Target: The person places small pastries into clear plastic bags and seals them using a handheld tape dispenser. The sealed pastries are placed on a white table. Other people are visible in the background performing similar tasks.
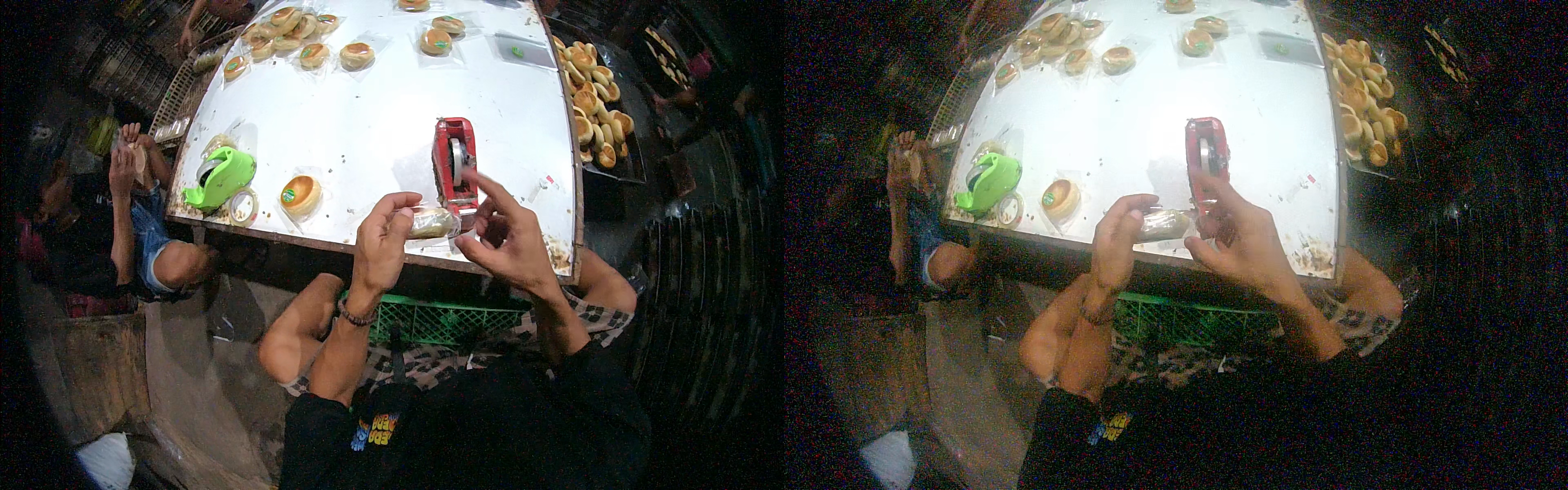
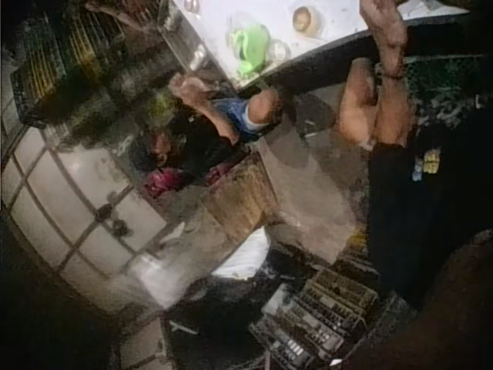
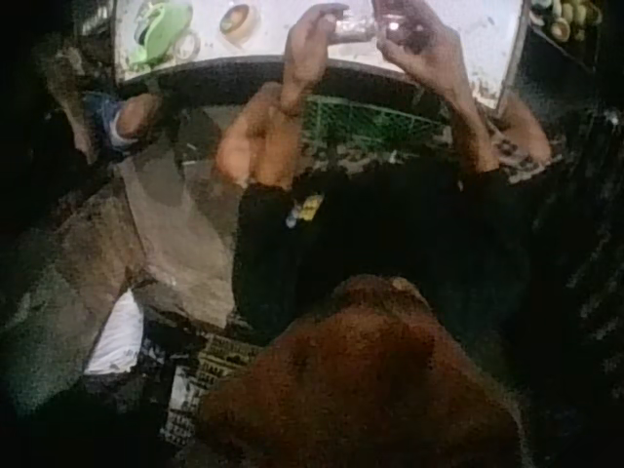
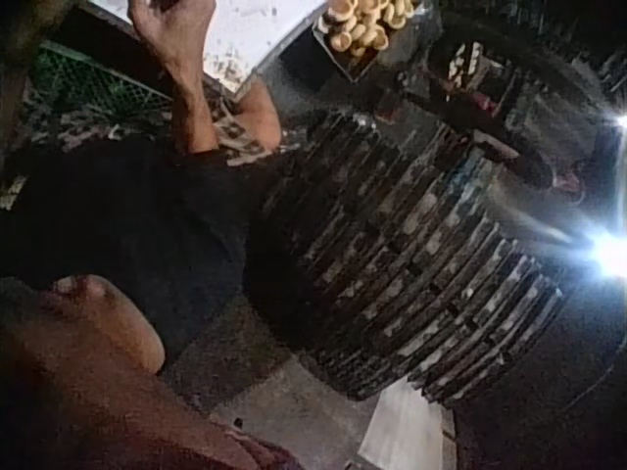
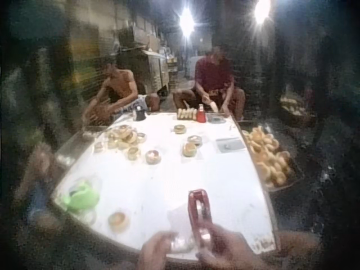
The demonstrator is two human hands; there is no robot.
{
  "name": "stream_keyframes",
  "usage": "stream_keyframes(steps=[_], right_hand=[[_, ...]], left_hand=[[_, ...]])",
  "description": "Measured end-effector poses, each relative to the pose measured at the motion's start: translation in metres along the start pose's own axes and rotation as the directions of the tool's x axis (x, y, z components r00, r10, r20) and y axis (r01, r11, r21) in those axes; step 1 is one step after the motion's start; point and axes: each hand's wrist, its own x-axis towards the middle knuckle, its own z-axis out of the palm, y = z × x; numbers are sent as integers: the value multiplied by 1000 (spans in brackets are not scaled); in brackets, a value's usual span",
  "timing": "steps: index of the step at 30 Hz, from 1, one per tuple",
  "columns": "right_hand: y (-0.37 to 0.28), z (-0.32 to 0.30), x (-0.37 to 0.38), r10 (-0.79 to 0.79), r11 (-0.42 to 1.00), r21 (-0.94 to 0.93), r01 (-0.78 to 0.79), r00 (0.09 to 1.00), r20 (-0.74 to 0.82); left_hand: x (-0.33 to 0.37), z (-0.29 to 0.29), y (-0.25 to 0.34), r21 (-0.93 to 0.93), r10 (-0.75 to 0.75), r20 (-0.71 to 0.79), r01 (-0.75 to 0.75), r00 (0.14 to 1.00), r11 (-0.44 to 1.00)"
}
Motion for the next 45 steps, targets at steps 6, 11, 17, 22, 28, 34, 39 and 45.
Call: stream_keyframes(steps=[6, 11, 17, 22, 28, 34, 39, 45], right_hand=[[26, 18, 18, -257, 930, -223, 291, 951, 169], [42, 37, 40, -101, 845, -478, 238, 950, 295], [41, -2, 71, -23, 942, -319, 109, 965, 262], [109, -57, 193, -6, 906, -423, -22, 998, -65], [217, -64, 346, -51, 800, -585, -133, 957, -286], [248, -66, 393, -27, 817, -563, -123, 968, -251], [219, -111, 316, 145, 795, -581, -174, 985, -97], [216, -147, 258, -28, 763, -612, -208, 935, -352]], left_hand=[[-5, -2, -3, 23, 12, -5, -12, 1000, 1000], [-3, -16, -33, -134, -36, -11, 34, 999, 990], [24, -97, -79, -666, -518, -119, 319, 847, 675], [27, -128, -86, -523, -390, -622, 11, 679, 852], [19, -108, -86, -249, -257, -666, 117, 700, 962], [28, -109, -96, 1, -254, -534, 301, 806, 954], [16, -105, -95, 221, -136, -632, 346, 763, 912], [15, -90, -77, 254, -19, -570, 198, 821, 947]])
